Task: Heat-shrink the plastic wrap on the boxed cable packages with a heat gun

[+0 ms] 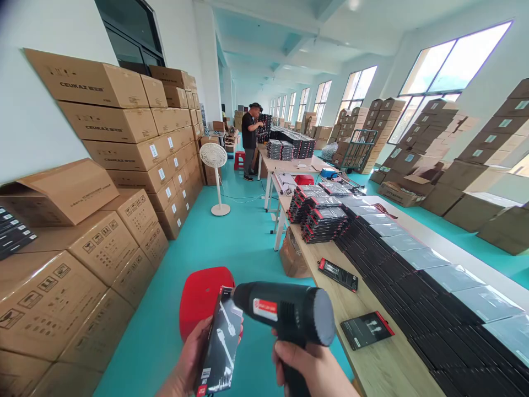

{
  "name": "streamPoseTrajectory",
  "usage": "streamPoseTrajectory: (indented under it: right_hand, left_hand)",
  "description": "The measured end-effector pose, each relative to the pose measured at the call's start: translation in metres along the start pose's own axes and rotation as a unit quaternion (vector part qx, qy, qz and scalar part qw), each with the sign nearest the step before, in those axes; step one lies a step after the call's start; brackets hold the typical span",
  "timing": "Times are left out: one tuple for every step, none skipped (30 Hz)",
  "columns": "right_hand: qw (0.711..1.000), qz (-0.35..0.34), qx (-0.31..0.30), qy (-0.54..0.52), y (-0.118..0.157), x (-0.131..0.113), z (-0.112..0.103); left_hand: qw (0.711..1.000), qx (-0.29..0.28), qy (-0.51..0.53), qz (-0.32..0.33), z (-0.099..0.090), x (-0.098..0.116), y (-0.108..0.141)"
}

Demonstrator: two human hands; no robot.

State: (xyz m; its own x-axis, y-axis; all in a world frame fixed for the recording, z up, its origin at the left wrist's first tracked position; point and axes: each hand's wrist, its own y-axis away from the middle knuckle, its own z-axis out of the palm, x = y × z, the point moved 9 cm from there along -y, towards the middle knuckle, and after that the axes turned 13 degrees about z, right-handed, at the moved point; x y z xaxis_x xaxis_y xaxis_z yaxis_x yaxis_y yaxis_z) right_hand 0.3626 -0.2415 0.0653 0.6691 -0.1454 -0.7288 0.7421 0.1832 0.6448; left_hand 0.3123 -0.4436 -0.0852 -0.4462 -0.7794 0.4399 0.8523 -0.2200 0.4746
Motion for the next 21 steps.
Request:
streamPoseTrajectory:
  right_hand:
    - [0.999, -0.003, 0.014, -0.048, 0.000, 0.001, -0.006]
    - [0.995, 0.001, 0.015, -0.096, -0.001, 0.004, -0.011]
    - [0.990, 0.011, 0.008, -0.141, -0.002, 0.008, -0.016]
    - [0.984, 0.022, -0.004, -0.178, -0.003, 0.013, -0.020]
    - [0.977, 0.029, -0.016, -0.209, -0.004, 0.016, -0.024]
    - [0.971, 0.031, -0.024, -0.235, -0.005, 0.020, -0.030]
    - [0.965, 0.032, -0.029, -0.257, -0.006, 0.023, -0.035]
    - [0.960, 0.035, -0.031, -0.275, -0.006, 0.026, -0.041]
    - [0.956, 0.039, -0.034, -0.287, -0.007, 0.029, -0.045]
    - [0.954, 0.045, -0.038, -0.295, -0.007, 0.033, -0.047]
    - [0.952, 0.052, -0.042, -0.299, -0.008, 0.035, -0.048]
    - [0.952, 0.056, -0.047, -0.299, -0.008, 0.037, -0.048]
    - [0.952, 0.058, -0.049, -0.296, -0.009, 0.038, -0.048]
    - [0.954, 0.056, -0.049, -0.291, -0.010, 0.037, -0.047]
    - [0.955, 0.052, -0.049, -0.286, -0.011, 0.036, -0.046]
    - [0.957, 0.048, -0.047, -0.282, -0.013, 0.035, -0.045]
    - [0.959, 0.045, -0.044, -0.277, -0.014, 0.033, -0.044]
    - [0.961, 0.042, -0.040, -0.270, -0.015, 0.031, -0.043]
    - [0.965, 0.036, -0.034, -0.258, -0.015, 0.028, -0.042]
    - [0.970, 0.028, -0.029, -0.238, -0.014, 0.024, -0.041]
    - [0.977, 0.021, -0.026, -0.209, -0.012, 0.020, -0.038]
  left_hand:
    - [1.000, -0.001, -0.016, 0.012, 0.000, 0.003, 0.001]
    - [0.999, -0.004, -0.028, 0.022, 0.000, 0.007, 0.001]
    - [0.999, -0.009, -0.030, 0.020, 0.002, 0.008, 0.002]
    - [0.999, -0.016, -0.029, 0.016, 0.003, 0.008, 0.003]
    - [0.999, -0.023, -0.028, 0.013, 0.005, 0.008, 0.004]
    - [0.999, -0.028, -0.030, 0.010, 0.006, 0.009, 0.005]
    - [0.999, -0.032, -0.033, 0.010, 0.007, 0.009, 0.006]
    - [0.999, -0.032, -0.037, 0.011, 0.007, 0.010, 0.007]
    - [0.998, -0.032, -0.046, 0.014, 0.007, 0.010, 0.007]
    - [0.998, -0.030, -0.057, 0.014, 0.008, 0.011, 0.008]
    - [0.997, -0.028, -0.069, 0.013, 0.008, 0.011, 0.008]
    - [0.996, -0.027, -0.080, 0.014, 0.008, 0.011, 0.009]
    - [0.995, -0.028, -0.091, 0.014, 0.009, 0.011, 0.009]
    - [0.995, -0.029, -0.098, 0.015, 0.010, 0.012, 0.009]
    - [0.994, -0.031, -0.100, 0.015, 0.012, 0.012, 0.008]
    - [0.995, -0.032, -0.096, 0.013, 0.014, 0.012, 0.008]
    - [0.995, -0.033, -0.092, 0.009, 0.015, 0.012, 0.007]
    - [0.996, -0.033, -0.088, 0.005, 0.016, 0.011, 0.006]
    - [0.996, -0.033, -0.083, 0.001, 0.018, 0.010, 0.005]
    - [0.996, -0.032, -0.080, -0.002, 0.018, 0.009, 0.004]
    - [0.997, -0.030, -0.076, -0.006, 0.019, 0.008, 0.003]
